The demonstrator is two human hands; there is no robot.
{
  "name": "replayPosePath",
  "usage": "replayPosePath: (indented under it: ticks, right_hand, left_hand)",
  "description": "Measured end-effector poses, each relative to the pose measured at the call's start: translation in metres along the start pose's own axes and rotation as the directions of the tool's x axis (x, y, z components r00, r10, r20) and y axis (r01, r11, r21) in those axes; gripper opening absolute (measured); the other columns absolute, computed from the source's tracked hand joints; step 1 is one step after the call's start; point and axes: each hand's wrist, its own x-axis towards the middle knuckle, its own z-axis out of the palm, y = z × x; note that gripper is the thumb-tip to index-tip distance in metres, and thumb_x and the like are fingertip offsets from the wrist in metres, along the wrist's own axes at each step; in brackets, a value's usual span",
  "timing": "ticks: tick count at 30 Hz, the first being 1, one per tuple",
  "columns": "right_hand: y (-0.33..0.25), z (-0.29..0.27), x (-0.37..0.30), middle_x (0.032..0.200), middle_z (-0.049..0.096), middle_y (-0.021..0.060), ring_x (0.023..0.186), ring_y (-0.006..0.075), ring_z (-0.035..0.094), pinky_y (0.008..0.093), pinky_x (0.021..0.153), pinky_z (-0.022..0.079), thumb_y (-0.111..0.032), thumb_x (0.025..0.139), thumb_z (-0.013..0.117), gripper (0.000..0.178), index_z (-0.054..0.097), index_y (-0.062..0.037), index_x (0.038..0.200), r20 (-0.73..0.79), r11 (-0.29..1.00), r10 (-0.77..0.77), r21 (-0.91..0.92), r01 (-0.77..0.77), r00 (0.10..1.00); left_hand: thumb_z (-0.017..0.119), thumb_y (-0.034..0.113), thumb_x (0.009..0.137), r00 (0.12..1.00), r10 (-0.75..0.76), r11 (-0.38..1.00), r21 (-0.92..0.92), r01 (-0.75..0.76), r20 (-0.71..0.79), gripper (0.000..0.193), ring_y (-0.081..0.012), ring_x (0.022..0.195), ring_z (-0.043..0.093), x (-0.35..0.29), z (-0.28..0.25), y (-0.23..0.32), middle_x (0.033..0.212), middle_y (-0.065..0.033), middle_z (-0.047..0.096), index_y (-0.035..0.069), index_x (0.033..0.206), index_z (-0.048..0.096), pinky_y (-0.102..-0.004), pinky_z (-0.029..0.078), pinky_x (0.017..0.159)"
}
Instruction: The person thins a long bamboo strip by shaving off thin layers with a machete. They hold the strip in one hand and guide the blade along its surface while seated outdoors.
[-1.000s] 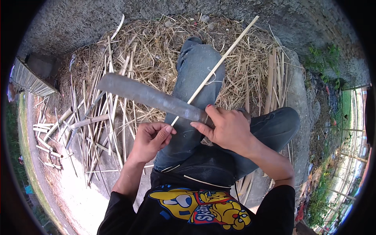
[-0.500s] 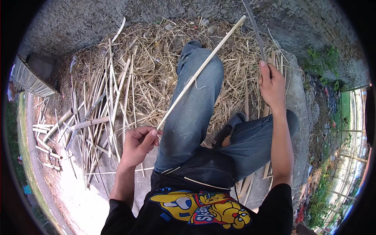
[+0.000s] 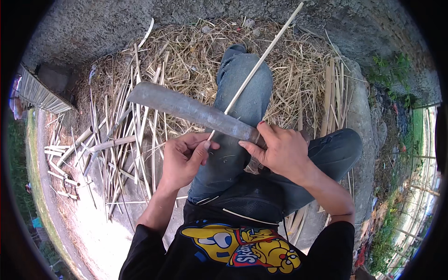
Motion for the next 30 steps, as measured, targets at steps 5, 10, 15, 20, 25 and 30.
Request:
replayPosePath:
  ticks: [5,10,15,20,25,30]
  right_hand:
    - [0.014,-0.005,0.010,0.066,0.066,0.0152,0.059,0.0344,0.070,0.0440,0.048,0.054,-0.058,0.093,0.065,0.053,0.059,-0.0051,0.092,-0.045,0.995,0.077,0.070,-0.074,0.996]
    - [0.002,-0.009,0.000,0.066,0.064,0.0118,0.058,0.0332,0.068,0.0438,0.051,0.053,-0.055,0.091,0.069,0.051,0.062,-0.0046,0.101,0.024,0.998,-0.044,-0.041,0.045,0.999]
    - [0.038,-0.020,0.029,0.067,0.064,0.0112,0.059,0.0328,0.068,0.0447,0.053,0.054,-0.054,0.092,0.068,0.050,0.062,-0.0049,0.100,-0.092,0.993,0.040,-0.104,-0.049,0.995]
    - [0.009,-0.011,0.013,0.063,0.064,0.0138,0.055,0.0326,0.069,0.0435,0.045,0.054,-0.060,0.093,0.062,0.053,0.060,-0.0068,0.091,-0.021,0.990,-0.119,-0.083,0.117,0.993]
    - [0.042,-0.033,0.046,0.064,0.064,0.0142,0.058,0.0353,0.069,0.0462,0.051,0.055,-0.056,0.095,0.061,0.050,0.059,-0.0058,0.091,-0.129,0.992,0.074,-0.091,-0.086,0.989]
    - [0.049,-0.036,0.052,0.062,0.064,0.0159,0.060,0.0370,0.070,0.0469,0.052,0.055,-0.057,0.098,0.057,0.052,0.057,-0.0053,0.089,-0.060,0.981,0.182,-0.049,-0.185,0.981]
  left_hand:
    - [0.066,0.004,0.097,0.991,-0.129,0.974,-0.190,0.124,-0.015,0.015,-0.0060,0.054,0.050,0.006,0.003,0.000,0.089,-0.0144,0.075,-0.007,0.106,0.069,-0.0210,0.039,0.048]
    - [0.068,0.005,0.096,0.974,-0.208,0.856,-0.465,0.226,0.090,0.016,-0.0067,0.051,0.046,0.001,-0.001,-0.015,0.091,-0.0155,0.075,-0.004,0.109,0.070,-0.0207,0.036,0.047]
    - [0.067,0.004,0.096,0.980,-0.185,0.851,-0.487,0.198,0.075,0.015,-0.0062,0.051,0.046,0.001,-0.001,-0.017,0.091,-0.0152,0.075,-0.003,0.109,0.070,-0.0204,0.035,0.047]
    - [0.067,0.003,0.096,0.978,-0.196,0.855,-0.476,0.204,0.067,0.014,-0.0062,0.051,0.045,0.006,0.008,-0.012,0.090,-0.0152,0.075,-0.003,0.108,0.070,-0.0205,0.034,0.047]
    - [0.067,0.002,0.096,0.983,-0.169,0.887,-0.424,0.185,0.077,0.017,-0.0066,0.054,0.049,-0.009,-0.006,-0.022,0.091,-0.0142,0.076,-0.006,0.111,0.070,-0.0216,0.036,0.048]
    - [0.067,0.002,0.096,0.982,-0.160,0.915,-0.357,0.185,0.099,0.016,-0.0067,0.055,0.049,0.005,0.004,-0.016,0.091,-0.0143,0.076,-0.006,0.109,0.069,-0.0216,0.038,0.048]
